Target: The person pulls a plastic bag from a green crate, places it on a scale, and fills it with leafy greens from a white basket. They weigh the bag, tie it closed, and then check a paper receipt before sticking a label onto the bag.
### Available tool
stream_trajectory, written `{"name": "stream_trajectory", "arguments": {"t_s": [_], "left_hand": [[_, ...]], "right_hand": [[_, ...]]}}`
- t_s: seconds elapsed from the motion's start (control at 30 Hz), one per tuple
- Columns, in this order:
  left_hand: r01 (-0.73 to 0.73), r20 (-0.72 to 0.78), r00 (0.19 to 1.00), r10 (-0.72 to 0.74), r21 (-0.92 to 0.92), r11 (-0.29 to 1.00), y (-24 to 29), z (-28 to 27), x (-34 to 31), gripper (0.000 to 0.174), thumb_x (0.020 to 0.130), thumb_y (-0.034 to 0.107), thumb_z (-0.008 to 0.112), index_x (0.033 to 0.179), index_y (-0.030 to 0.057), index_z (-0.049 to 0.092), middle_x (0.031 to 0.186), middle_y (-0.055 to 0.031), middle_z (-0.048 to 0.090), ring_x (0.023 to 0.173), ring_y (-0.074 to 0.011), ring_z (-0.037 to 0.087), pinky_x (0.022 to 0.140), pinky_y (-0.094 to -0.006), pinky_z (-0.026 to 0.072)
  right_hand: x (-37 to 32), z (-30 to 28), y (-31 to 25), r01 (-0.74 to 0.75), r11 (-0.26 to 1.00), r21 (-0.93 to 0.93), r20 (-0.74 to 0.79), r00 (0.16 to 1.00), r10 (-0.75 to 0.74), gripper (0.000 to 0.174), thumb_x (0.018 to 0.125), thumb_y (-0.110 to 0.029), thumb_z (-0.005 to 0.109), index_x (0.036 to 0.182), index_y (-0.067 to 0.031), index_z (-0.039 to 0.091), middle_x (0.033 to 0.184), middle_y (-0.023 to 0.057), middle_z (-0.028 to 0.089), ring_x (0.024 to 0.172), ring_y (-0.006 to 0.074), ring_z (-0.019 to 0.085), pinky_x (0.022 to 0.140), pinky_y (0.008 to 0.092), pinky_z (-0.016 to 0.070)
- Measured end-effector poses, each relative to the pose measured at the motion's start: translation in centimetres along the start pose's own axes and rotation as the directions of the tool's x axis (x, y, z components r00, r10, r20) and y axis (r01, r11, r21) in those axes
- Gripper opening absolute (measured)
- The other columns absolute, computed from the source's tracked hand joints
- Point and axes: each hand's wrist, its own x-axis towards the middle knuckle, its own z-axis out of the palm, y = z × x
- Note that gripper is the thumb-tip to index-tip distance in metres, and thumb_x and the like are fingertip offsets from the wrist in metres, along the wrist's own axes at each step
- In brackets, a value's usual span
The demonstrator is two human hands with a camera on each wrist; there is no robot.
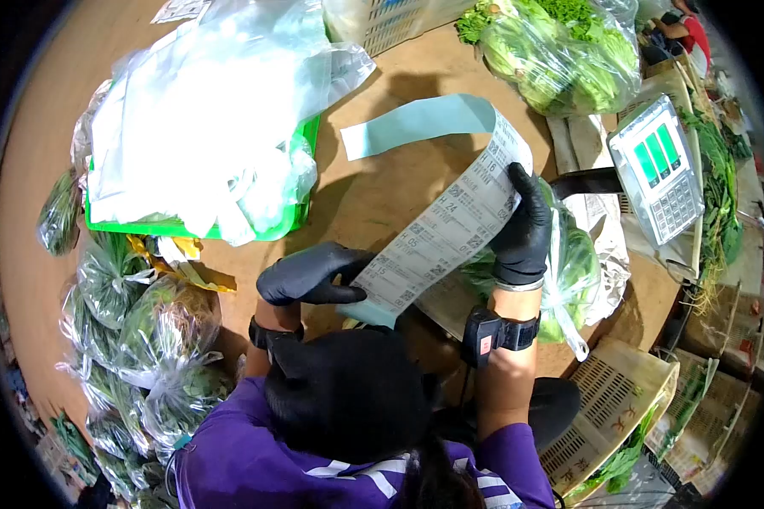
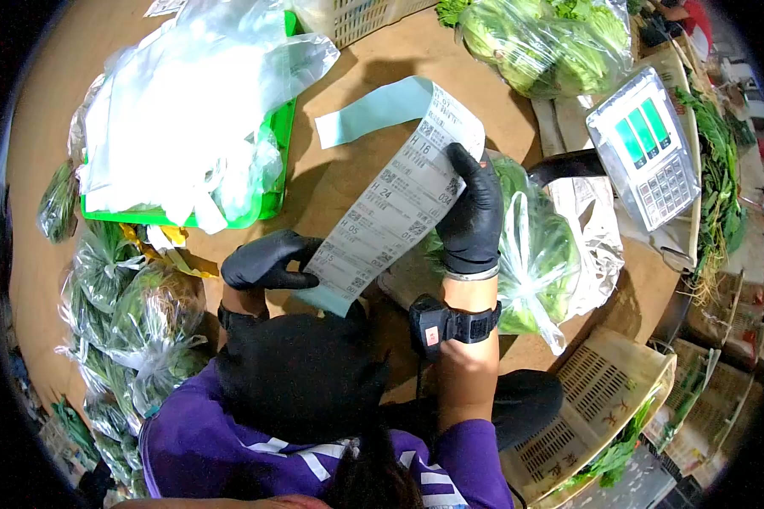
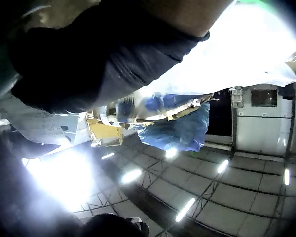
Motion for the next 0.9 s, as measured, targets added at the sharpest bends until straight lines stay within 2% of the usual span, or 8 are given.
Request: {"name": "stream_trajectory", "arguments": {"t_s": [0.1, 0.33, 0.4, 0.53, 0.6, 0.73, 0.83, 0.9], "left_hand": [[-0.008, -0.027, 1.000, 0.005, -0.113, 0.994, -0.4, 0.1, -0.1, 0.043, 0.072, 0.017, 0.060, 0.109, -0.0008, 0.047, 0.083, -0.0186, 0.058, 0.070, -0.0274, 0.058, 0.063, -0.0310, 0.0444], [-0.009, -0.016, 1.000, 0.007, -0.115, 0.993, -0.2, -0.2, -0.1, 0.036, 0.074, 0.017, 0.061, 0.103, -0.0021, 0.050, 0.081, -0.0177, 0.059, 0.071, -0.0257, 0.059, 0.062, -0.0299, 0.0448], [-0.099, -0.064, 0.993, 0.095, -0.079, 0.992, -0.4, -0.1, -0.2, 0.034, 0.074, 0.015, 0.061, 0.101, -0.0024, 0.051, 0.079, -0.0173, 0.059, 0.070, -0.0243, 0.060, 0.062, -0.0297, 0.0450], [-0.131, -0.093, 0.988, 0.123, -0.091, 0.987, -0.4, 0.0, 0.0, 0.033, 0.074, 0.015, 0.061, 0.100, -0.0025, 0.051, 0.078, -0.0174, 0.059, 0.068, -0.0237, 0.060, 0.061, -0.0303, 0.0450], [-0.052, -0.048, 0.998, 0.047, -0.109, 0.993, -0.1, -0.2, 0.1, 0.031, 0.074, 0.015, 0.061, 0.098, -0.0021, 0.053, 0.077, -0.0165, 0.059, 0.066, -0.0228, 0.059, 0.060, -0.0293, 0.0448], [-0.030, -0.037, 0.999, 0.028, -0.077, 0.997, -0.5, -0.2, 0.0, 0.025, 0.075, 0.017, 0.060, 0.090, -0.0017, 0.055, 0.072, -0.0147, 0.058, 0.061, -0.0231, 0.056, 0.057, -0.0297, 0.0435], [-0.041, -0.130, 0.991, 0.036, -0.035, 0.999, -1.4, 0.4, 0.3, 0.019, 0.074, 0.017, 0.060, 0.081, 0.0001, 0.055, 0.066, -0.0137, 0.054, 0.056, -0.0245, 0.052, 0.053, -0.0311, 0.0410], [0.147, -0.310, 0.945, -0.105, 0.116, 0.982, -1.8, 0.6, 0.8, 0.017, 0.073, 0.016, 0.060, 0.076, 0.0013, 0.053, 0.063, -0.0146, 0.051, 0.054, -0.0272, 0.049, 0.052, -0.0326, 0.0392]], "right_hand": [[-0.2, 0.4, -0.3, 0.099, 0.991, -0.087, 0.002, 0.995, -0.100, 0.023, 0.077, -0.012, 0.053, 0.098, -0.0035, 0.053, 0.089, 0.0044, 0.058, 0.081, 0.0155, 0.056, 0.072, 0.0280, 0.0437], [0.8, -0.2, 0.0, 0.169, 0.973, -0.159, 0.032, 0.986, -0.166, 0.027, 0.077, -0.009, 0.052, 0.103, -0.0017, 0.051, 0.092, 0.0063, 0.058, 0.082, 0.0156, 0.055, 0.074, 0.0263, 0.0420], [0.9, -0.3, 0.0, 0.172, 0.971, -0.164, 0.013, 0.985, -0.173, 0.027, 0.077, -0.008, 0.052, 0.103, -0.0013, 0.051, 0.092, 0.0067, 0.058, 0.082, 0.0158, 0.055, 0.075, 0.0260, 0.0417], [1.0, -0.3, -0.1, 0.208, 0.963, -0.174, 0.001, 0.977, -0.211, 0.025, 0.077, -0.008, 0.052, 0.100, -0.0002, 0.052, 0.091, 0.0075, 0.058, 0.081, 0.0162, 0.056, 0.074, 0.0260, 0.0418], [1.0, -0.4, -0.2, 0.211, 0.960, -0.184, -0.015, 0.976, -0.217, 0.024, 0.077, -0.009, 0.052, 0.100, 0.0000, 0.053, 0.091, 0.0077, 0.058, 0.081, 0.0165, 0.056, 0.074, 0.0264, 0.0421], [0.9, -0.3, -0.2, 0.203, 0.964, -0.174, -0.098, 0.970, -0.222, 0.022, 0.078, -0.010, 0.051, 0.098, 0.0005, 0.054, 0.090, 0.0082, 0.059, 0.079, 0.0176, 0.056, 0.073, 0.0280, 0.0429], [0.9, -0.6, -0.6, 0.226, 0.951, -0.211, -0.044, 0.970, -0.241, 0.022, 0.078, -0.010, 0.051, 0.098, 0.0004, 0.053, 0.091, 0.0084, 0.058, 0.082, 0.0180, 0.055, 0.075, 0.0290, 0.0419], [1.0, -0.7, -0.3, 0.250, 0.948, -0.196, -0.030, 0.965, -0.261, 0.022, 0.078, -0.010, 0.051, 0.098, 0.0004, 0.053, 0.092, 0.0083, 0.058, 0.083, 0.0180, 0.055, 0.076, 0.0291, 0.0411]]}}
